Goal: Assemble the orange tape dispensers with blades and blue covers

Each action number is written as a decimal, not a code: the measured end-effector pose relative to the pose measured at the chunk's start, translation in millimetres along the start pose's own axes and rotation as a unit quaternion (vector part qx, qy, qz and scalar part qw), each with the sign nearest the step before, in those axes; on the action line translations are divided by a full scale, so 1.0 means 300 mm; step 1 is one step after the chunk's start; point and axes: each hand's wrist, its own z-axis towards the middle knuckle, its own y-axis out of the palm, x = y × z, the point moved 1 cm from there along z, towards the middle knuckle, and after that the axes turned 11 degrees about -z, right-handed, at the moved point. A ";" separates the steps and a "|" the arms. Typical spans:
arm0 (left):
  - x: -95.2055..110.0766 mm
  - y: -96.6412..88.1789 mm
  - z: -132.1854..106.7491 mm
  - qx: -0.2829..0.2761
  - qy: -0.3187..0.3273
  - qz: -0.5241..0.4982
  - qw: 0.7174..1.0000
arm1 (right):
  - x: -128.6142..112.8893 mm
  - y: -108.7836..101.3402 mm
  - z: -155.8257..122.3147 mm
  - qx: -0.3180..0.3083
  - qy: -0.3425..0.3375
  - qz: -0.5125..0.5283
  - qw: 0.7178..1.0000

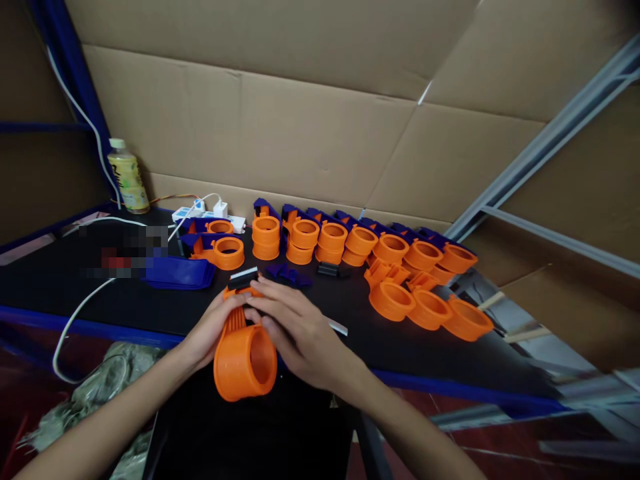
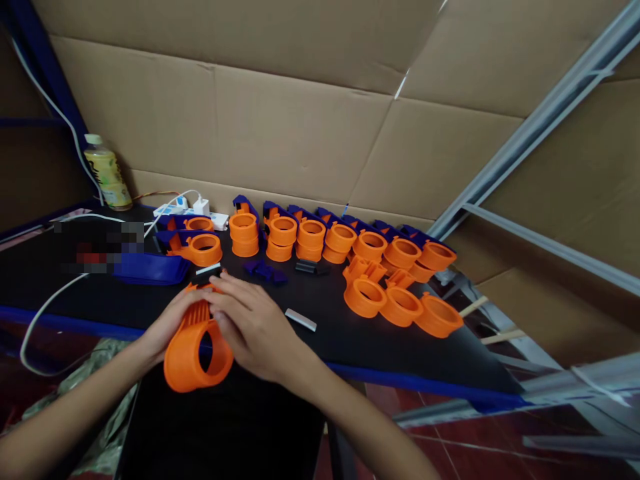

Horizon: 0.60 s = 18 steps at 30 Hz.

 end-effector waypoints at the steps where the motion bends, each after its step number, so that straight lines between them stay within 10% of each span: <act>1: 0.009 0.002 0.003 -0.005 -0.013 -0.011 1.000 | 0.036 -0.012 0.003 0.007 0.012 -0.008 1.000; 9: 0.068 -0.012 0.039 -0.019 -0.051 -0.095 0.994 | 0.365 -0.043 0.022 -0.159 0.179 -0.158 0.958; 18: 0.060 -0.011 0.044 -0.018 -0.083 -0.105 0.991 | 0.464 0.059 0.039 -0.161 0.183 -0.133 0.961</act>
